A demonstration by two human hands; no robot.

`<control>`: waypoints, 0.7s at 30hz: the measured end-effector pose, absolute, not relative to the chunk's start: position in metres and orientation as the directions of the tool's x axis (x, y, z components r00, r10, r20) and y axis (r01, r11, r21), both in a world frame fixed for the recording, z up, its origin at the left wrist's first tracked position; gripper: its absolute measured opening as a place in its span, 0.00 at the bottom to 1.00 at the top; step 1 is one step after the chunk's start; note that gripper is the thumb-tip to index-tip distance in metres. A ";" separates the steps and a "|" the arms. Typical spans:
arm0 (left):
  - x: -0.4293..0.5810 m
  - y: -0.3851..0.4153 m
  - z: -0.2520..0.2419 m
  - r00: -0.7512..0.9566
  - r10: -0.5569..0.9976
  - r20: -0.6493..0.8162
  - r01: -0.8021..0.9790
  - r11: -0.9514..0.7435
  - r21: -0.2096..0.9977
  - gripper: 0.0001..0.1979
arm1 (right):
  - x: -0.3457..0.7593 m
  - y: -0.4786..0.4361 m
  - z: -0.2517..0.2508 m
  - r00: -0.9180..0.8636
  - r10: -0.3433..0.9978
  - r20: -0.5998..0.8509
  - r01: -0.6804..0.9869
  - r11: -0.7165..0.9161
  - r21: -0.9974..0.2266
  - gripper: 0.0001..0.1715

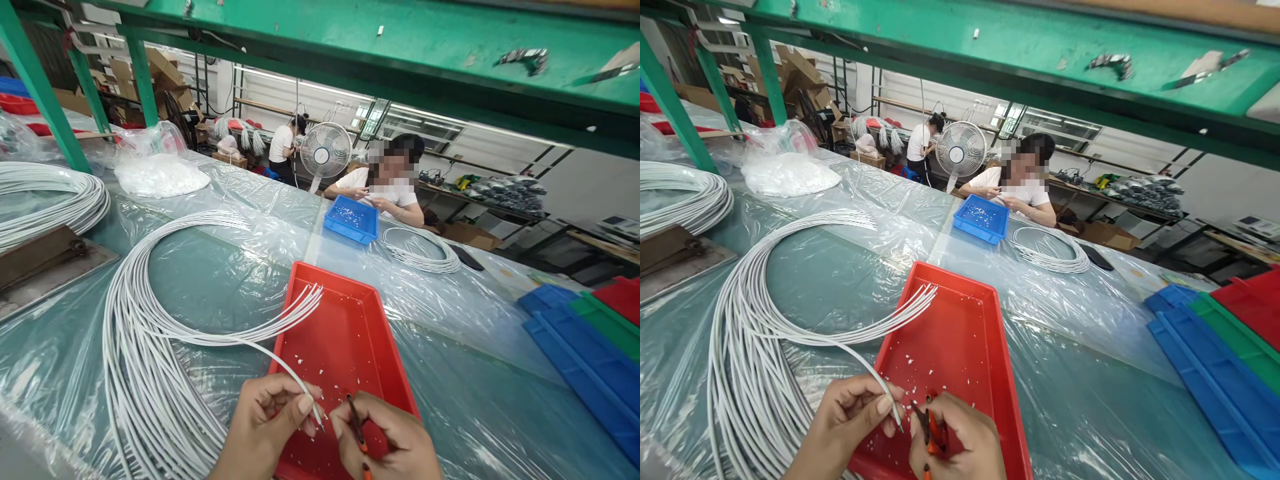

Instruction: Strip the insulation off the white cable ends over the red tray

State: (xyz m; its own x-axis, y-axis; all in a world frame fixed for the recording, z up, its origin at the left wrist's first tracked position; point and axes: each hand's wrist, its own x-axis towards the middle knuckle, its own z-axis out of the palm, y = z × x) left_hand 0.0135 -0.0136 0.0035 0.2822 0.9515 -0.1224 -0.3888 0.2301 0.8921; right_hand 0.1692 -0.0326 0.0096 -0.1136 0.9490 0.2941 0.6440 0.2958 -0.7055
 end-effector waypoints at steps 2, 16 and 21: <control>0.014 -0.013 0.004 0.279 0.953 -0.120 -0.393 0.227 0.891 0.09 | 0.171 -0.032 0.007 -0.149 0.954 0.261 0.596 0.298 -0.746 0.10; 0.014 -0.014 0.003 0.295 0.949 -0.107 -0.405 0.226 0.886 0.11 | 0.162 -0.032 0.013 -0.217 0.950 0.222 0.557 0.308 -0.771 0.11; 0.015 -0.013 0.000 0.302 0.947 -0.106 -0.442 0.238 0.865 0.09 | 0.158 -0.034 0.010 -0.096 0.966 0.241 0.566 0.252 -0.785 0.08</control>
